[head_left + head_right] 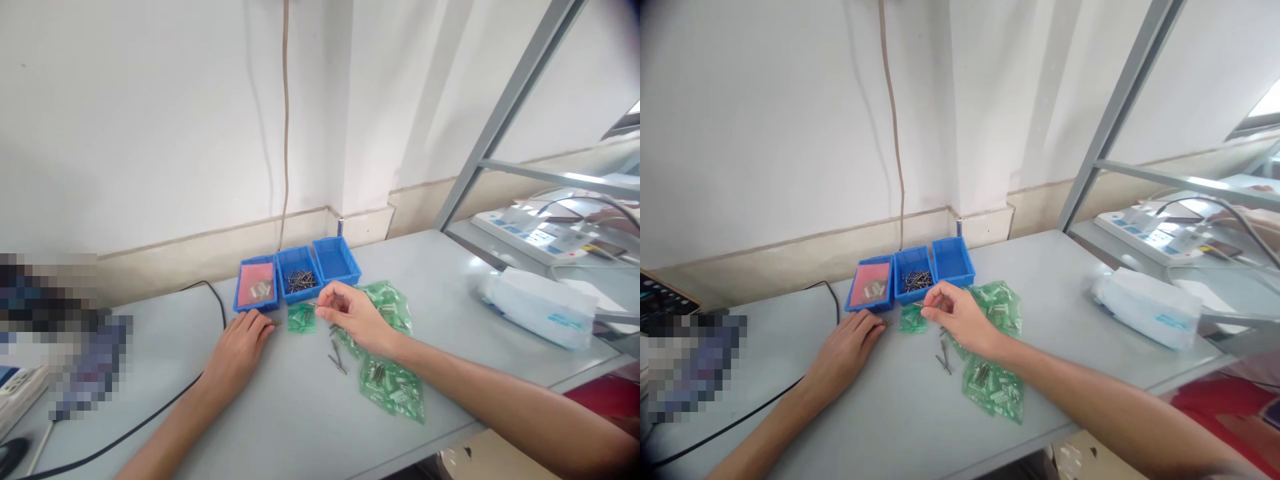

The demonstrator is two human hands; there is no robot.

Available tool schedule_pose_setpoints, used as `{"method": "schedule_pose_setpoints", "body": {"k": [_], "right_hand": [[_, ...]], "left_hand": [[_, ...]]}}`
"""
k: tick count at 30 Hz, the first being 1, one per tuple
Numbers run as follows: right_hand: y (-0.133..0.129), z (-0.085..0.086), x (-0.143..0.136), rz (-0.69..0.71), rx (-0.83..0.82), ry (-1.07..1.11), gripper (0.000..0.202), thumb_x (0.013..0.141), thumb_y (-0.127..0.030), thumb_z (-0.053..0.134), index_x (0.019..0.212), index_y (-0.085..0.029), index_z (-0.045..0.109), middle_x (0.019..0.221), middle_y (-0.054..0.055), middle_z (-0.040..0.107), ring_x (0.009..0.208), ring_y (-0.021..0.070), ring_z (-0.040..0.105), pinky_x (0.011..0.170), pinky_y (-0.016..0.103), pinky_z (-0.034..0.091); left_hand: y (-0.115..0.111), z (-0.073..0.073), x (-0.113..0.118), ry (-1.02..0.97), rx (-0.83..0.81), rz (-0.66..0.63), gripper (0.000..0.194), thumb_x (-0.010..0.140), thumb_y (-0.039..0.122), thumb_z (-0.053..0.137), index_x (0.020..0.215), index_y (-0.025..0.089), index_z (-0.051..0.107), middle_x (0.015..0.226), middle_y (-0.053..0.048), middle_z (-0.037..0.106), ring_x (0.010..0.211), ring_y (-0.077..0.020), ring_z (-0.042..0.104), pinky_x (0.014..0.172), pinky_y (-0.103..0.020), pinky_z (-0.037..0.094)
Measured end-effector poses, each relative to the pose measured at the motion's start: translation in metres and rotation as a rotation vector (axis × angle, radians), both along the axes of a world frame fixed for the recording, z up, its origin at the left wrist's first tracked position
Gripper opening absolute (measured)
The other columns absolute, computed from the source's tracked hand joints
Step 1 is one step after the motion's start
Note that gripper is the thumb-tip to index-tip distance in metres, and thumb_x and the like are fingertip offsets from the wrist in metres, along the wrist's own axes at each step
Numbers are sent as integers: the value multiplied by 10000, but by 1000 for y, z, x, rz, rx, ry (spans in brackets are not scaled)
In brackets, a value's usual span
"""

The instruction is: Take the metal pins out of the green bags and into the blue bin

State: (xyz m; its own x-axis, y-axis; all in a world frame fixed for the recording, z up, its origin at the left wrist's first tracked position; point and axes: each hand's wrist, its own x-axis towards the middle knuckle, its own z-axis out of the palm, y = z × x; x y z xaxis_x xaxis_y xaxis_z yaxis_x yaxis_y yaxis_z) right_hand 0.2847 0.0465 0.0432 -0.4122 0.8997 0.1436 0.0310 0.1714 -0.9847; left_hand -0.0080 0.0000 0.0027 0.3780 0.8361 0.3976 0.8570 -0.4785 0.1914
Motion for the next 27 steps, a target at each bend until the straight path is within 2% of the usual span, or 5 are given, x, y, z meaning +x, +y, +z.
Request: {"method": "schedule_pose_setpoints", "body": {"k": [5, 10, 19, 23, 27], "right_hand": [[0, 1, 0, 7, -49, 43, 270, 903, -425, 812, 918, -206, 655, 821, -5, 609, 713, 136, 516, 614, 270, 384], [1, 3, 0, 49, -230, 181, 324, 915, -479, 800, 954, -204, 634, 810, -33, 558, 572, 76, 370, 524, 244, 261], [4, -3, 1, 202, -467, 418, 320, 972, -480, 753, 957, -171, 666, 757, -34, 539, 526, 54, 294, 499, 232, 199], [3, -3, 1, 183, -446, 399, 303, 988, -478, 728, 983, -183, 656, 780, -37, 537, 519, 51, 302, 495, 232, 203], [2, -4, -1, 44, -285, 210, 295, 1014, -506, 667, 1025, -212, 637, 839, -23, 581, 525, 71, 358, 493, 240, 252]], "left_hand": [[1, 0, 0, -9, -10, -12, 278, 1148, 327, 394, 1024, 213, 614, 980, -51, 641, 881, -236, 601, 825, -374, 464], [1, -1, -1, 2, -28, -23, 303, 1159, 330, 361, 1007, 203, 591, 959, -49, 617, 861, -230, 567, 817, -379, 443], [2, -5, -3, 12, -45, -27, 324, 1159, 309, 343, 977, 201, 587, 937, -48, 612, 850, -231, 554, 801, -379, 416], [2, -4, -2, 11, -44, -24, 329, 1156, 311, 347, 958, 205, 587, 921, -45, 615, 838, -231, 557, 787, -374, 411], [2, -3, -2, 9, -53, -20, 333, 1155, 317, 347, 951, 208, 587, 916, -42, 622, 834, -232, 569, 781, -372, 408]]}}
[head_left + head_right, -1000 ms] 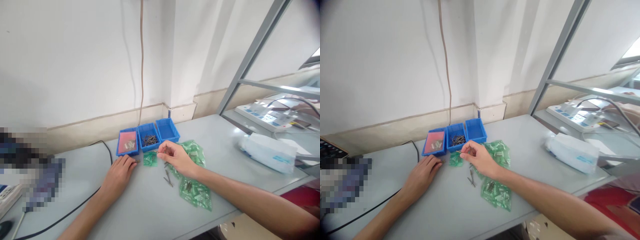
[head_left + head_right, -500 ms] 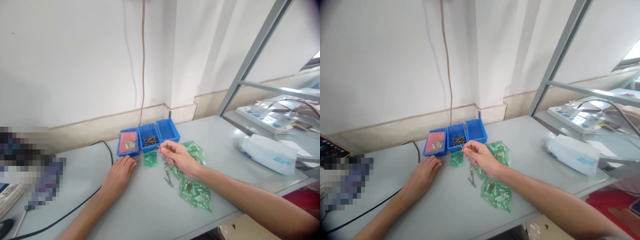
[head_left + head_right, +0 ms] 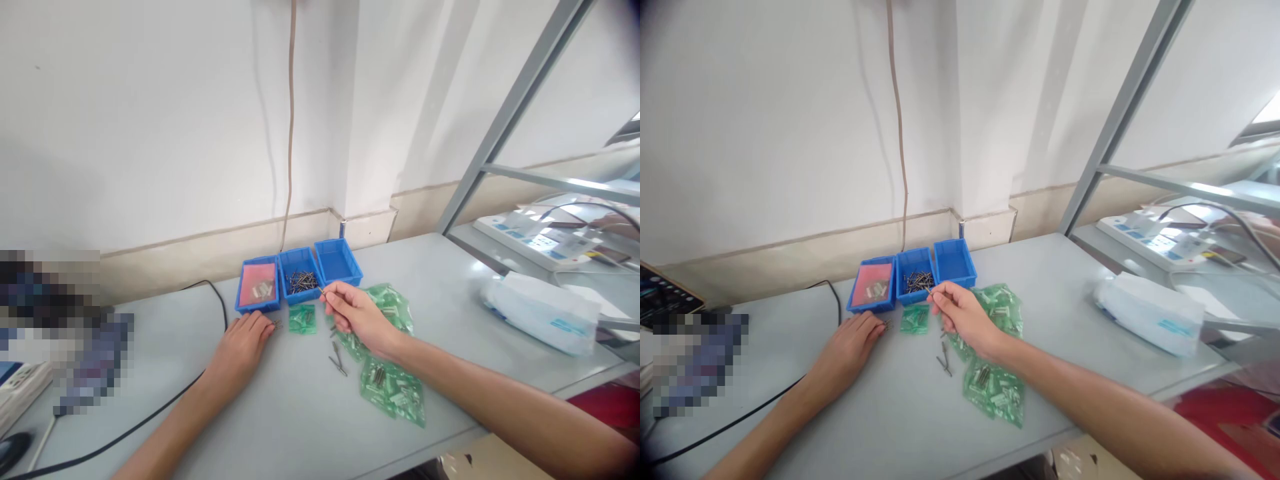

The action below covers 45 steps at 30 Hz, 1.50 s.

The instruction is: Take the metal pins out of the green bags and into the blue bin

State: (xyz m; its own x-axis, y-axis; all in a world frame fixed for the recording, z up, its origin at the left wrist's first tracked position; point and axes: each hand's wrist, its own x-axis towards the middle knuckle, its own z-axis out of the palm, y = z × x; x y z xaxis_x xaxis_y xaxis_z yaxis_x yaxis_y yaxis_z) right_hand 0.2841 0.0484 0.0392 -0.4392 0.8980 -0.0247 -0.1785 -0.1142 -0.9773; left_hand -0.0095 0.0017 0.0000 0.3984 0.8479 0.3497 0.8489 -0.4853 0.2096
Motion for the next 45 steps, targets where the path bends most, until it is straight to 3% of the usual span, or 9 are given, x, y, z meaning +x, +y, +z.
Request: {"method": "schedule_pose_setpoints", "body": {"k": [6, 10, 22, 27, 31, 35, 38, 41, 45], "right_hand": [[-7, 0, 0, -102, 395, -253, 151, 1059, -385, 605, 1027, -238, 621, 850, -19, 564, 739, 146, 510, 673, 281, 420], [-12, 3, 1, -107, 530, -369, 76, 1047, -304, 607, 1016, -235, 620, 902, -3, 605, 805, 164, 545, 716, 291, 431], [-7, 2, 2, -184, 446, -344, 153, 1080, -398, 540, 1052, -263, 607, 889, 9, 596, 767, 189, 514, 659, 304, 381], [-3, 1, 4, -218, 451, -389, 207, 1089, -414, 511, 1110, -270, 659, 1036, 49, 659, 786, 203, 549, 643, 317, 411], [-1, 2, 3, -145, 487, -420, 280, 1083, -389, 520, 1284, -303, 695, 1232, 77, 657, 761, 192, 557, 662, 341, 469], [1, 0, 3, -121, 511, -431, 430, 1047, -335, 591, 1477, -348, 586, 1403, 82, 578, 741, 165, 557, 691, 347, 508], [1, -1, 4, -121, 570, -484, 245, 1034, -299, 615, 1270, -283, 681, 1179, 61, 662, 756, 173, 572, 715, 333, 493], [-2, -2, 4, 22, 702, -538, 111, 1042, -279, 612, 1038, -245, 717, 1014, 35, 680, 771, 170, 591, 710, 307, 467], [-7, -4, 1, 228, 783, -527, 117, 1043, -313, 633, 1062, -251, 730, 981, 31, 686, 813, 179, 619, 697, 283, 471]], "left_hand": [[0, -2, -1, 11, 0, 8, 339, 1156, 325, 340, 957, 212, 589, 923, -42, 627, 834, -230, 583, 781, -368, 409], [0, -1, 1, 13, 1, 17, 361, 1159, 337, 329, 960, 211, 603, 925, -41, 635, 838, -226, 594, 790, -369, 420], [-6, 4, 10, -109, -139, 8, 367, 1162, 376, 322, 958, 225, 587, 947, -30, 655, 857, -220, 616, 799, -368, 433], [-11, 12, 19, -193, -214, 16, 375, 1154, 402, 341, 931, 229, 589, 931, -26, 678, 862, -226, 630, 810, -365, 461], [-11, 13, 18, -255, -246, 41, 333, 1138, 436, 393, 980, 239, 610, 957, -25, 699, 879, -233, 636, 813, -363, 483], [-10, 11, 15, -284, -259, 60, 309, 1122, 467, 437, 1021, 245, 626, 997, -33, 714, 899, -239, 636, 819, -369, 500], [-10, 11, 14, -297, -275, 63, 320, 1121, 482, 439, 1018, 247, 630, 985, -30, 716, 878, -233, 633, 799, -363, 509], [-12, 12, 15, -307, -284, 39, 299, 1125, 470, 441, 1057, 255, 637, 989, -22, 712, 876, -219, 633, 789, -348, 514], [-16, 13, 17, -300, -274, -58, 264, 1130, 436, 448, 1120, 262, 647, 1013, -32, 705, 912, -218, 636, 829, -350, 527]]}}
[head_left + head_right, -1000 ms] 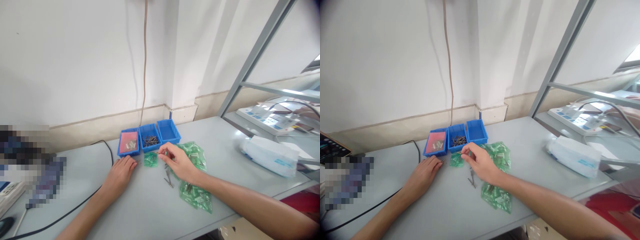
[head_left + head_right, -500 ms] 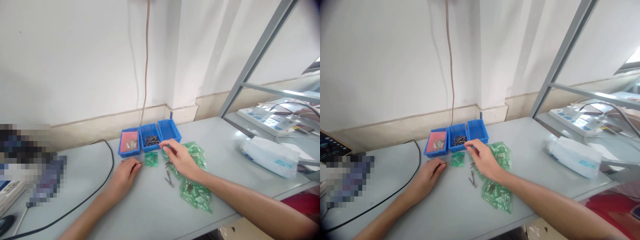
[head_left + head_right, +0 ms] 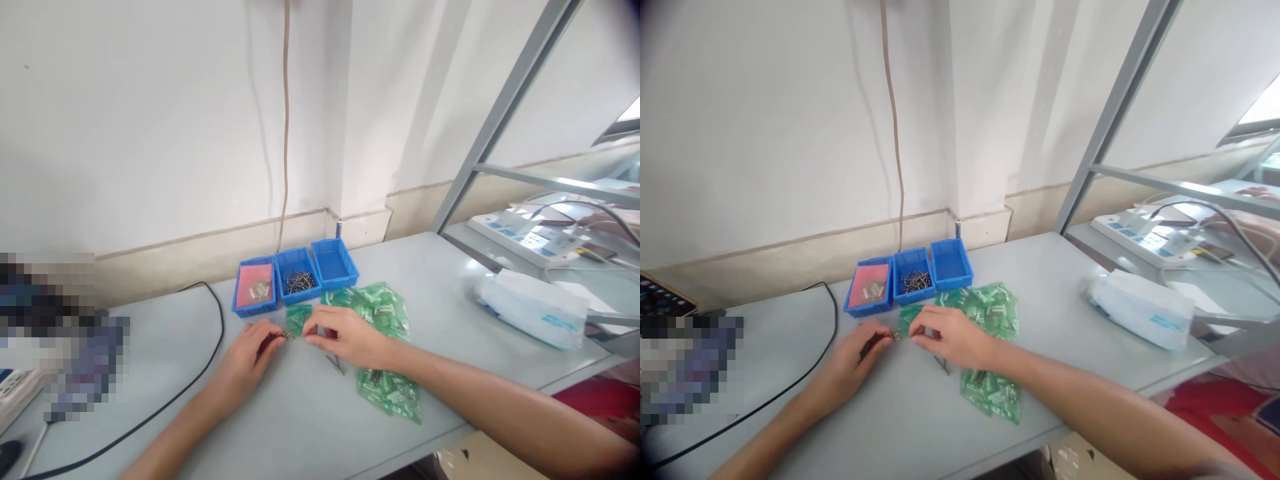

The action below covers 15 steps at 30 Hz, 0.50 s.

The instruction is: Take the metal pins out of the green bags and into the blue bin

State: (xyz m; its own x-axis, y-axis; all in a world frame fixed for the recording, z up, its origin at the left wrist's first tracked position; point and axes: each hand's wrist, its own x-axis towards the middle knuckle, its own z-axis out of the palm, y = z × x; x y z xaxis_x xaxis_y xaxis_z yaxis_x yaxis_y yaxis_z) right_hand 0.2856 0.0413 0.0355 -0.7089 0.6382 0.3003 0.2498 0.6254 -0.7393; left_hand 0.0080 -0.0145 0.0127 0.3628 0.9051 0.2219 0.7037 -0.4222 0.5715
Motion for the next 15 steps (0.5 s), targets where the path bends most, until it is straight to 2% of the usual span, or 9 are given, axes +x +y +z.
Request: {"method": "schedule_pose_setpoints", "body": {"k": [4, 8, 12, 15], "right_hand": [[-1, 0, 0, 65, 36, -46, 164, 1064, -332, 603, 1072, -241, 740, 1010, 41, 711, 824, 176, 641, 715, 275, 475], [2, 5, 6, 79, 134, -145, 171, 1059, -346, 619, 1072, -226, 741, 1005, 45, 735, 826, 178, 643, 746, 289, 448], [6, 9, 12, 197, 96, -252, 247, 895, -448, 827, 923, -221, 733, 713, -43, 665, 674, 156, 589, 839, 336, 419], [8, 10, 14, 225, 57, -301, 240, 837, -407, 868, 876, -223, 719, 665, -57, 668, 644, 157, 568, 857, 356, 408]], "left_hand": [[-3, -2, 2, 11, -11, -78, 249, 1137, 404, 443, 1135, 269, 652, 1033, -40, 698, 931, -220, 640, 859, -356, 528], [0, -5, 1, 29, 25, -64, 234, 1131, 389, 463, 1143, 267, 662, 1050, -42, 696, 935, -219, 634, 851, -352, 526], [4, -7, -2, 66, 61, -53, 233, 1123, 394, 493, 1108, 266, 686, 1051, -41, 695, 945, -222, 626, 849, -353, 518], [6, -8, -3, 78, 88, -84, 242, 1123, 398, 498, 1098, 273, 704, 1053, -41, 697, 956, -221, 629, 856, -353, 515]]}}
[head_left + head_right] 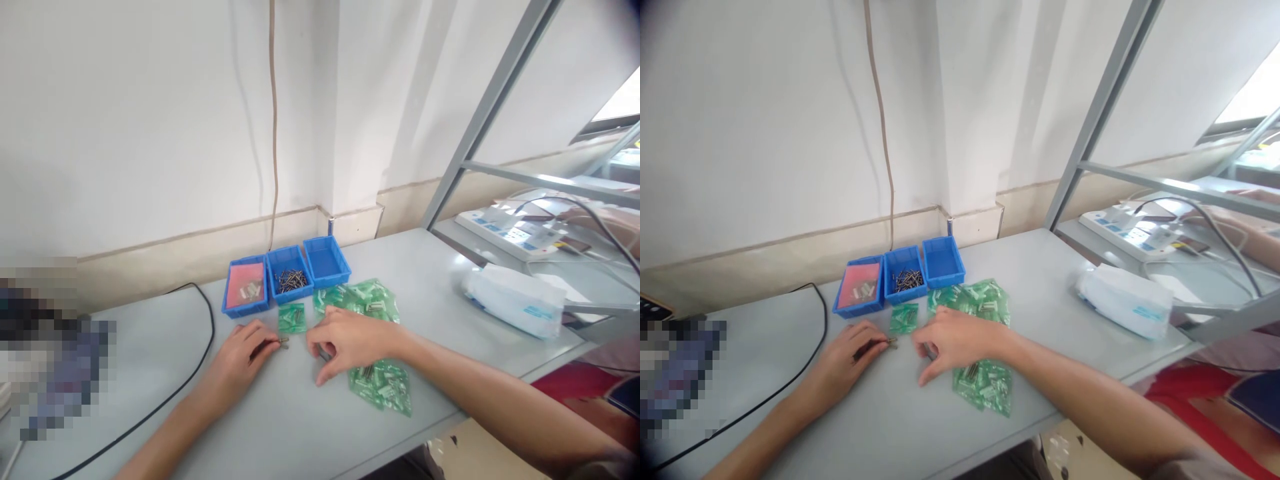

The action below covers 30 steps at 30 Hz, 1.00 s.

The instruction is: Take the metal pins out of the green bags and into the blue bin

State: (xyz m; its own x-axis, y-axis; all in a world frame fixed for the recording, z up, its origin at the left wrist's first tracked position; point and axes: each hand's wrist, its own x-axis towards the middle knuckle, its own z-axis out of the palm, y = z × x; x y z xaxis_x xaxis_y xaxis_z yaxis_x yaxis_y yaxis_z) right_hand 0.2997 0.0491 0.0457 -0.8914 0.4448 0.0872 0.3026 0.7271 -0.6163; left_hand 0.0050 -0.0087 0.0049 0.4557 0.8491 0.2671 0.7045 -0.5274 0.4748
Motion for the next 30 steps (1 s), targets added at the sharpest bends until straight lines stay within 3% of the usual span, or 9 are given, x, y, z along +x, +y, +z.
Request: {"method": "schedule_pose_setpoints", "body": {"k": [5, 10, 18, 22, 25, 30], "right_hand": [[-2, 2, 0, 19, -24, -42, 173, 826, -266, 850, 857, -222, 685, 759, -46, 728, 703, 167, 630, 922, 368, 406], [-3, 2, 0, 46, -1, 7, 90, 866, -164, 751, 902, -220, 690, 806, -31, 730, 733, 169, 644, 883, 344, 421], [-6, -1, -5, -10, 168, 33, 113, 980, -281, 707, 931, -214, 631, 845, 5, 687, 837, 204, 630, 864, 345, 396], [-3, 2, -3, -111, 229, 17, 41, 997, -196, 630, 960, -215, 628, 912, 24, 714, 887, 208, 639, 867, 345, 386], [3, 4, 2, -188, 267, -16, 82, 985, -150, 578, 998, -211, 632, 953, 32, 751, 887, 205, 661, 872, 353, 364], [8, 6, 7, -198, 320, -131, 126, 903, -192, 645, 1028, -206, 631, 934, 23, 773, 835, 206, 668, 856, 360, 333]], "left_hand": [[2, -1, -2, 11, 71, -3, 234, 1113, 385, 527, 1078, 269, 727, 1047, -37, 703, 938, -208, 644, 850, -341, 517], [2, -1, -2, 25, 124, 3, 206, 1108, 358, 542, 1084, 265, 724, 1048, -30, 700, 919, -200, 641, 839, -328, 500], [4, -2, -2, 55, 163, 34, 209, 1122, 347, 515, 1070, 237, 684, 1034, -41, 689, 925, -206, 638, 846, -349, 463], [4, -2, -3, 67, 139, 47, 219, 1128, 357, 498, 1084, 244, 680, 1034, -41, 682, 930, -214, 629, 855, -360, 447], [3, -1, -4, 68, 142, 74, 230, 1126, 374, 498, 1075, 241, 678, 1027, -39, 674, 929, -219, 624, 857, -363, 438], [3, -1, -4, 76, 149, 102, 263, 1127, 388, 488, 1036, 223, 670, 993, -34, 658, 876, -217, 608, 835, -361, 426]]}}
